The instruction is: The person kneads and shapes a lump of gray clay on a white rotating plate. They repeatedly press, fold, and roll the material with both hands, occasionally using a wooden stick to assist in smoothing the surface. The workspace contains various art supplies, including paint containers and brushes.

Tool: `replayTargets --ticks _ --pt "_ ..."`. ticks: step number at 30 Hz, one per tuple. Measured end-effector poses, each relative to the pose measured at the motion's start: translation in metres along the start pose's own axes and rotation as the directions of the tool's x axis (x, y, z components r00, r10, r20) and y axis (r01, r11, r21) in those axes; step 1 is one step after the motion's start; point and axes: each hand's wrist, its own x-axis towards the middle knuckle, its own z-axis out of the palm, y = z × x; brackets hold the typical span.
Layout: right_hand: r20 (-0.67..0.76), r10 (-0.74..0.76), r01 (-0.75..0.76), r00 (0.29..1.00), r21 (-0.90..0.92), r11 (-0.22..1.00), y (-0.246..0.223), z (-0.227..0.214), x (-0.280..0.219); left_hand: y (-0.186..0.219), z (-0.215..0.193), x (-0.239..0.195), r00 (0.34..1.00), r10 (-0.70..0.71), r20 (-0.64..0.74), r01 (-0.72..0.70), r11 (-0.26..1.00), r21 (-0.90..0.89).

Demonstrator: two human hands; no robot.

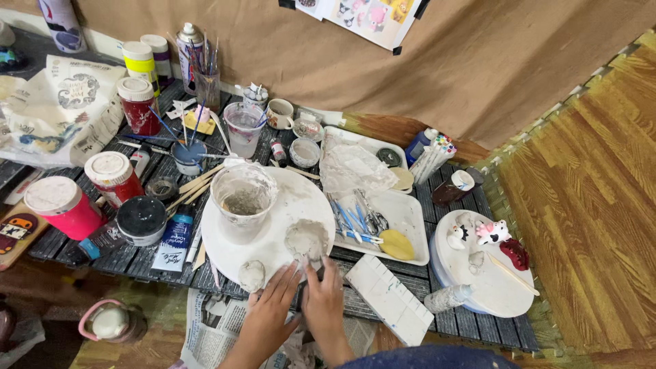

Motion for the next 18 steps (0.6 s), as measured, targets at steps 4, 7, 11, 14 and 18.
replayTargets --ticks 4,7,11,14,18 --pt "-0.008 0.021 -0.021 1.0 0.042 0.999 0.0 0.004 -0.012 0.0 -0.001 0.001 0.997 -0.053 0.063 0.054 0.998 -0.013" --pt "-0.039 0.032 -0.027 0.999 0.116 0.993 0.0 -0.001 -0.013 0.0 -0.001 -0.001 1.0 -0.018 0.01 0.018 1.0 -0.004" --pt "-0.002 0.132 -0.128 0.991 0.234 0.964 -0.003 -0.013 0.0 0.001 -0.006 0.0 1.0 -0.012 -0.011 0.012 1.0 -0.027" --pt "0.049 0.168 -0.175 0.985 0.238 0.955 -0.009 -0.008 0.009 0.002 -0.007 0.002 0.997 -0.048 0.059 0.049 0.999 -0.013" --pt "-0.064 0.101 -0.083 0.993 0.248 0.965 -0.01 -0.002 0.007 -0.003 -0.002 0.001 0.999 -0.021 0.044 0.022 1.0 -0.008"
